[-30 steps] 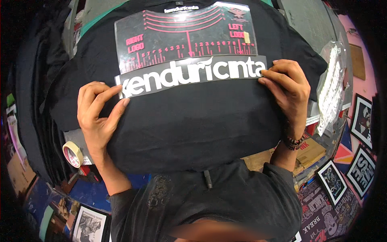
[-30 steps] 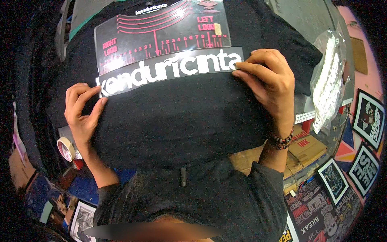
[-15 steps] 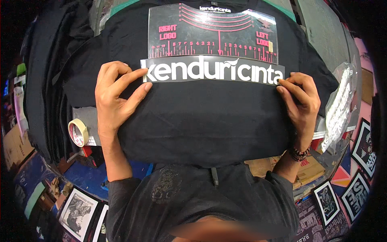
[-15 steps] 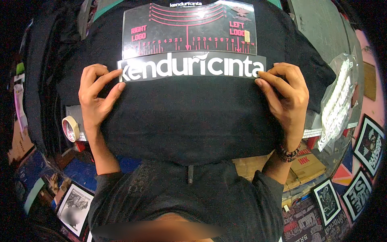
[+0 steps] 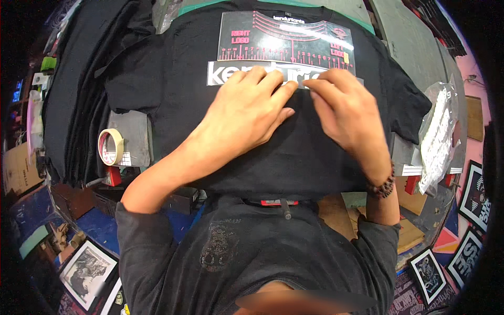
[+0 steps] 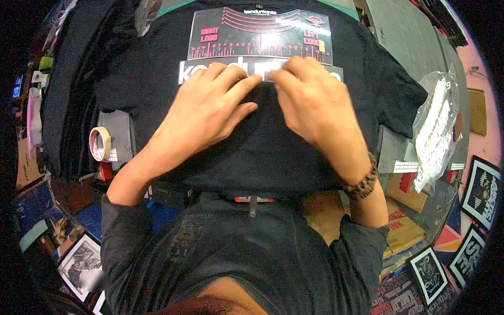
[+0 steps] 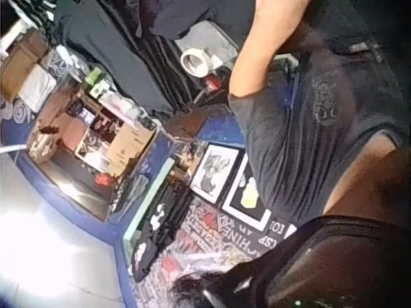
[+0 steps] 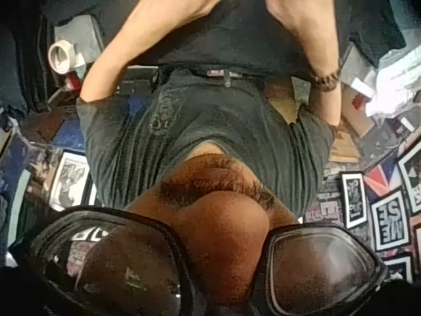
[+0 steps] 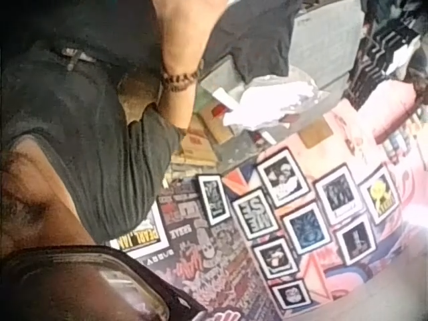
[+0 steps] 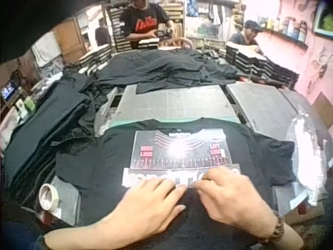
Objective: Aligning t-shirts on a flatbed and applying alignment guides and tape for screen printing.
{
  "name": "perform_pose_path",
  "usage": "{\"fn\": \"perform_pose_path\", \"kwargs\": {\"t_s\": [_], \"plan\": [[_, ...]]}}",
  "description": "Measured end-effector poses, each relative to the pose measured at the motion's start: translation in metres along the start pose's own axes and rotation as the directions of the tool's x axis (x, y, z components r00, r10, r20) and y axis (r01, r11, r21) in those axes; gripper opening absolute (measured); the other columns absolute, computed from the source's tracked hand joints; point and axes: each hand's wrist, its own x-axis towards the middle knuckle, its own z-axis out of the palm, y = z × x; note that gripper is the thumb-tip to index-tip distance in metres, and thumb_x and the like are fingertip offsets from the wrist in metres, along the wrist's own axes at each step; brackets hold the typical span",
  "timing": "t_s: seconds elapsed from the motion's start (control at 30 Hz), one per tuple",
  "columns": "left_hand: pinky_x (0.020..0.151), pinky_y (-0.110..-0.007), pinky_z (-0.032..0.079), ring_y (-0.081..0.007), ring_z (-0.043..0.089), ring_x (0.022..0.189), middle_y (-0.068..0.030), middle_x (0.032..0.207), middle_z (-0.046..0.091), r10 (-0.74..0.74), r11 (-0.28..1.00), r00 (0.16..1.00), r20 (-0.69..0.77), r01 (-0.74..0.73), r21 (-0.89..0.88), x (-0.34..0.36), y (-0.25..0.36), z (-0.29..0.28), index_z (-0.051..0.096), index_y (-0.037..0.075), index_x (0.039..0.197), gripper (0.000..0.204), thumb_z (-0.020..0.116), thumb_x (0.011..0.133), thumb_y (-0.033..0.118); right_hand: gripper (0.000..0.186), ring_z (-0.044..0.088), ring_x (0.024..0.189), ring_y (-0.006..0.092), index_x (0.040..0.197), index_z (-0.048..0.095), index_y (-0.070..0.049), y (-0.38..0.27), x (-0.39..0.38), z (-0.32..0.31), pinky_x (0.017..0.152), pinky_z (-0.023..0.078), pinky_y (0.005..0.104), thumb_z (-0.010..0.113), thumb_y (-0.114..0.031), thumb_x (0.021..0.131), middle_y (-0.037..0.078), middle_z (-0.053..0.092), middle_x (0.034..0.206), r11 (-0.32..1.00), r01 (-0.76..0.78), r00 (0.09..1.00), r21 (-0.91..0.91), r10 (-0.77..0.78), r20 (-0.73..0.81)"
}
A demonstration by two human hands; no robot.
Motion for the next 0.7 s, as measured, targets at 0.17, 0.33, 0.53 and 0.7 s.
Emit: {"fn": "perform_pose_path", "kwargs": {"t_s": [0.17,0.33,0.53,0.7], "plan": [[0.089,-0.041,0.053,-0.0296,0.063,0.108,-0.0107,0.117,0.065,-0.038,0.995,0.998,-0.043,0.042,0.090,-0.011,-0.010,0.006,0.069,0.006,0.123,0.040,0.076,0.092,0.029,0.015,0.066,0.091,0.0281,0.102,0.073,-0.008,0.005,-0.009,0.014,0.083,0.058,0.0381,0.072,-0.007,0.087,0.007,0.066,0.095,0.988,-0.037,0.999,-0.151,0.035,-0.014],[0.086,-0.040,0.052,-0.0282,0.063,0.106,-0.0086,0.116,0.066,-0.119,0.974,0.987,-0.108,0.138,0.182,-0.040,-0.030,-0.009,0.071,0.007,0.120,0.040,0.077,0.091,0.035,0.010,0.065,0.088,0.0273,0.098,0.072,-0.007,0.025,-0.032,-0.005,0.082,0.056,0.0393,0.074,-0.009,0.089,0.007,0.064,0.093,0.970,-0.136,0.990,-0.203,0.123,-0.076],[0.113,-0.048,0.044,-0.0412,0.052,0.137,-0.0233,0.145,0.056,-0.262,0.959,0.947,-0.184,0.277,0.060,-0.051,-0.061,-0.004,0.050,-0.001,0.149,0.070,0.072,0.098,0.041,0.071,0.057,0.129,0.0431,0.146,0.050,0.005,0.060,-0.044,-0.006,0.109,0.047,0.0461,0.077,-0.036,0.095,0.027,0.059,0.138,0.965,-0.251,0.955,-0.081,0.233,-0.181],[0.128,-0.050,0.024,-0.0395,0.031,0.156,-0.0261,0.163,0.039,-0.301,0.939,0.947,-0.113,0.315,0.135,-0.042,-0.084,0.020,0.036,-0.007,0.158,0.092,0.057,0.101,0.063,0.095,0.030,0.156,0.0436,0.156,0.036,0.010,0.082,-0.053,0.023,0.128,0.023,0.0495,0.059,-0.064,0.100,0.031,0.038,0.162,0.933,-0.295,0.955,-0.205,0.292,-0.044]]}}
